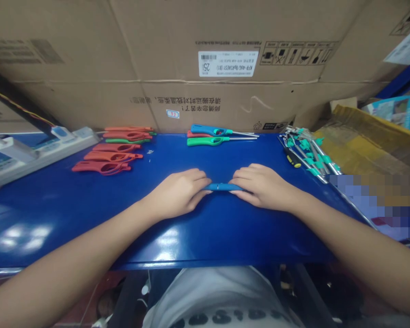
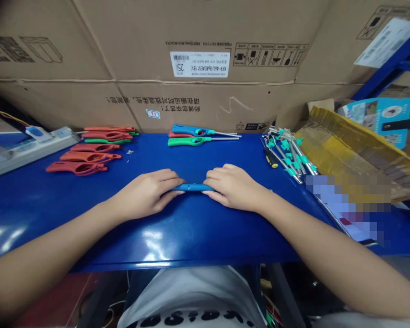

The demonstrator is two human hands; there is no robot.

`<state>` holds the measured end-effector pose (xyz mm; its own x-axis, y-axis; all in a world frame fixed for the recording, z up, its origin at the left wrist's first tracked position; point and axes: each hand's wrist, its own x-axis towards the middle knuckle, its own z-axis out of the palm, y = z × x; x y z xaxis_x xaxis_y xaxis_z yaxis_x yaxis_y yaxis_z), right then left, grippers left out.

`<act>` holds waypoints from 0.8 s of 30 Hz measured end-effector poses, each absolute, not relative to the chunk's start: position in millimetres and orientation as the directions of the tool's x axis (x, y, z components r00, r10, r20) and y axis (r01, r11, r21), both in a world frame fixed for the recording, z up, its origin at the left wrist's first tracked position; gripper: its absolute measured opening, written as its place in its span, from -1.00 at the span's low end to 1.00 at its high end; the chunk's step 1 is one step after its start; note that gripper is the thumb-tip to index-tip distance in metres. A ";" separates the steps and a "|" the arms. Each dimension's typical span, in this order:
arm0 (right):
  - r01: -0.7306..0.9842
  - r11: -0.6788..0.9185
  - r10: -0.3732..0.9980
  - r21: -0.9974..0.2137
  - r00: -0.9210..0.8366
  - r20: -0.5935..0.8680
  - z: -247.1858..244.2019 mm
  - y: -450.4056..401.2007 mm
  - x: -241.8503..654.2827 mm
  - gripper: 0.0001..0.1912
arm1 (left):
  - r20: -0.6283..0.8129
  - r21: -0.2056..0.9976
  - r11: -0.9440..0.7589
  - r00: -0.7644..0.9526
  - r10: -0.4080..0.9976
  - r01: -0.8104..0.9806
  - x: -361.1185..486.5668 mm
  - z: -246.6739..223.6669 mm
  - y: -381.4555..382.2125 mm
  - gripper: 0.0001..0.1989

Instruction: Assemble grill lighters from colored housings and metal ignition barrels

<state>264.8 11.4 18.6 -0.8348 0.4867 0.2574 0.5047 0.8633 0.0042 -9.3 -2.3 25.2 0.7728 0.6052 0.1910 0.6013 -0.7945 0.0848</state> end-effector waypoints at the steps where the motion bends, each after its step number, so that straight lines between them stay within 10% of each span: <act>1: 0.514 0.858 0.494 0.007 -0.830 0.260 18.8 10.8 264.6 -0.65 | 0.194 0.084 -0.792 0.770 0.608 0.604 -9.1 25.1 -2.5 -0.68; 17: 0.701 0.711 0.644 0.056 -0.682 0.347 31.1 12.7 273.7 -0.68 | 0.303 0.144 -0.750 0.692 0.655 0.646 -10.7 24.3 4.1 -0.58; 24: 0.755 0.655 0.747 -0.032 -0.639 0.184 34.1 10.5 266.1 -0.63 | 0.254 -0.006 -0.764 0.740 0.623 0.646 -12.1 27.9 2.3 -0.53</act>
<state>266.1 10.5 34.1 -0.6393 0.7465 0.1844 0.7553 0.6546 -0.0316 -12.1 2.3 27.9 0.7395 0.6235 0.2539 0.6457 -0.7636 -0.0058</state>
